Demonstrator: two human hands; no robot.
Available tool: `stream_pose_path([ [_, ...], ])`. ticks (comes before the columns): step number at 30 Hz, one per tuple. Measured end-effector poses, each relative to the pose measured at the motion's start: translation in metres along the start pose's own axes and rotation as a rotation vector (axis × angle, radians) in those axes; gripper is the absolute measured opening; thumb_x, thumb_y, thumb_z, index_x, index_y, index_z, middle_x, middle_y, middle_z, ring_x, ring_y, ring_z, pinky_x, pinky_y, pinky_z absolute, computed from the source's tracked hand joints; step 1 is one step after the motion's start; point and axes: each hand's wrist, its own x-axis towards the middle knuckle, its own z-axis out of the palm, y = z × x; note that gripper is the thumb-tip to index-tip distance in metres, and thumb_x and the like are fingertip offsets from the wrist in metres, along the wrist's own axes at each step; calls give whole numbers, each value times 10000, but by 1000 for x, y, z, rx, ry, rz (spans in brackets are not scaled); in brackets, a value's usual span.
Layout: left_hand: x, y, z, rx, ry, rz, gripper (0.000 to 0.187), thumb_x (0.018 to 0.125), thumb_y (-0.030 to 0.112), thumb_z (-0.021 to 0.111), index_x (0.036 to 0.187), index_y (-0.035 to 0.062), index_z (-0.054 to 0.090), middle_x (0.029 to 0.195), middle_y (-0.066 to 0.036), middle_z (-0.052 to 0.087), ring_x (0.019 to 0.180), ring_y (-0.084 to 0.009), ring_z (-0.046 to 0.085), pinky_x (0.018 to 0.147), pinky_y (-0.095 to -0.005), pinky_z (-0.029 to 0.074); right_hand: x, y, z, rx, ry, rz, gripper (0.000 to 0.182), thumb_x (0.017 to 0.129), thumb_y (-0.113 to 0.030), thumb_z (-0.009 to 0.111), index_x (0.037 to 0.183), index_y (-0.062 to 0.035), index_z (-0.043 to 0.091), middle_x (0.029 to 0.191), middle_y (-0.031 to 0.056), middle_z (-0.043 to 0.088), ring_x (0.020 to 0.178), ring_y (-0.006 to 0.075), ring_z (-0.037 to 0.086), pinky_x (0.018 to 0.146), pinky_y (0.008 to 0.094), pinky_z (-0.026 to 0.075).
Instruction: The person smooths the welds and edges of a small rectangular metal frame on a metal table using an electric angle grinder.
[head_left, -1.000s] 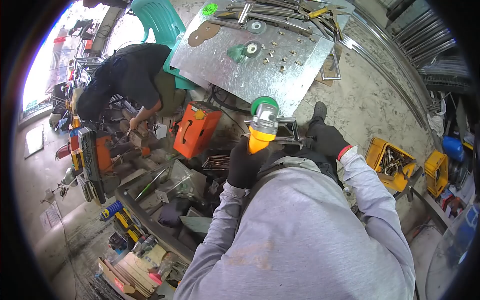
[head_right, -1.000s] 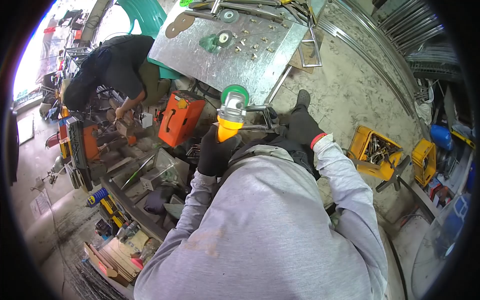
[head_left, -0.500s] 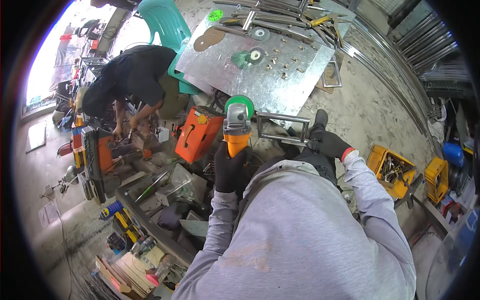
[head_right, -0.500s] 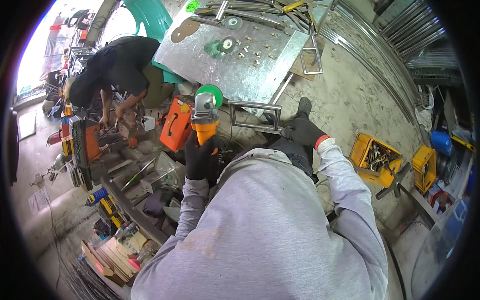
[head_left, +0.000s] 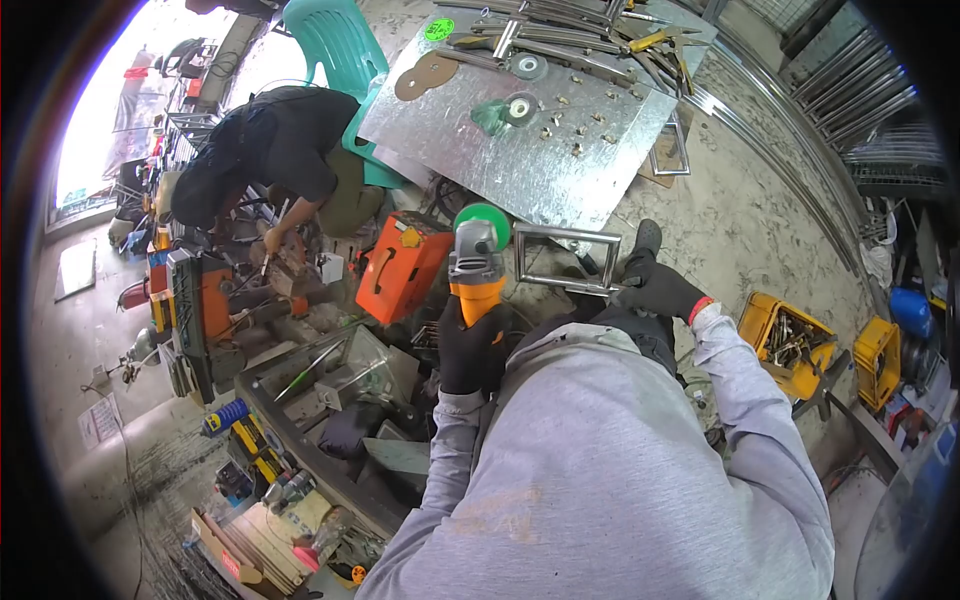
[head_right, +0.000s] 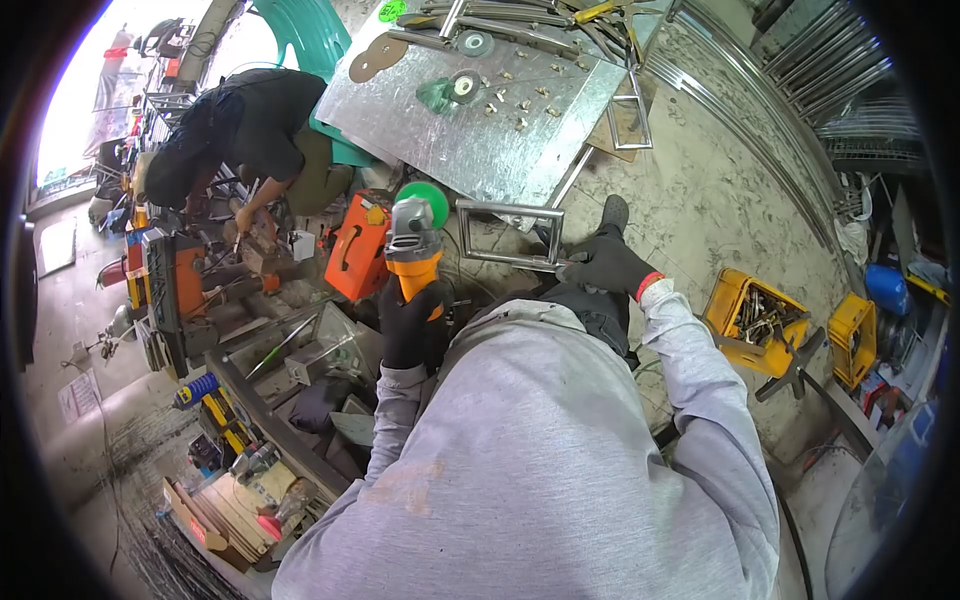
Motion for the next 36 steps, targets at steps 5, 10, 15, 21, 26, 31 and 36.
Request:
stream_pose_path([
  [5, -5, 22, -5, -127, 26, -59, 277, 904, 98, 737, 1160, 16, 669, 943, -24, 706, 817, -129, 683, 726, -297, 532, 5, 17, -4, 313, -103, -195, 261, 1023, -274, 748, 1001, -15, 729, 872, 62, 765, 740, 162, 715, 709, 318, 584],
  [10, -1, 16, -8, -70, 84, 10, 253, 897, 103, 715, 1132, 13, 689, 948, -29, 710, 835, -149, 695, 740, -317, 538, 20, 12, -11, 212, -130, -309, 317, 1034, -291, 737, 1132, 9, 708, 990, 89, 785, 826, 183, 757, 771, 326, 612],
  [15, -7, -2, -5, 48, 56, 128, 256, 898, 91, 721, 1139, 12, 687, 951, -26, 702, 829, -141, 680, 745, -315, 533, 28, -16, -7, 524, -286, 146, 504, 1065, -541, 640, 1180, -64, 750, 918, 62, 775, 762, 165, 734, 676, 319, 603],
  [21, -11, 14, 1, -16, -7, 44, 280, 926, 74, 714, 1194, 10, 665, 970, -28, 703, 828, -117, 662, 737, -306, 534, 7, -43, 1, 405, 10, 107, 464, 1083, -500, 589, 1152, -69, 746, 747, 64, 667, 576, 180, 652, 535, 360, 531],
  [26, -12, -3, -4, -27, -60, -3, 316, 938, 89, 711, 1237, 8, 650, 974, -34, 716, 837, -106, 664, 738, -292, 535, 4, -9, 23, -258, 205, -170, 626, 1078, -556, 551, 1040, 47, 716, 858, 230, 757, 841, 384, 760, 841, 492, 552],
  [31, -10, -6, 2, 136, -89, 10, 293, 940, 134, 725, 1190, -4, 658, 954, -32, 725, 815, -110, 670, 728, -306, 535, 4, -5, 37, -384, 341, -218, 594, 1111, -510, 525, 1022, 50, 699, 949, 287, 698, 895, 477, 701, 831, 566, 536],
  [36, -3, -12, 10, 210, -112, 0, 283, 937, 173, 742, 1121, -22, 654, 913, -68, 724, 798, -132, 673, 730, -340, 541, 27, 1, 42, -344, 332, -235, 565, 1095, -533, 482, 1159, -28, 727, 1034, 266, 778, 1003, 454, 744, 1002, 568, 493],
])
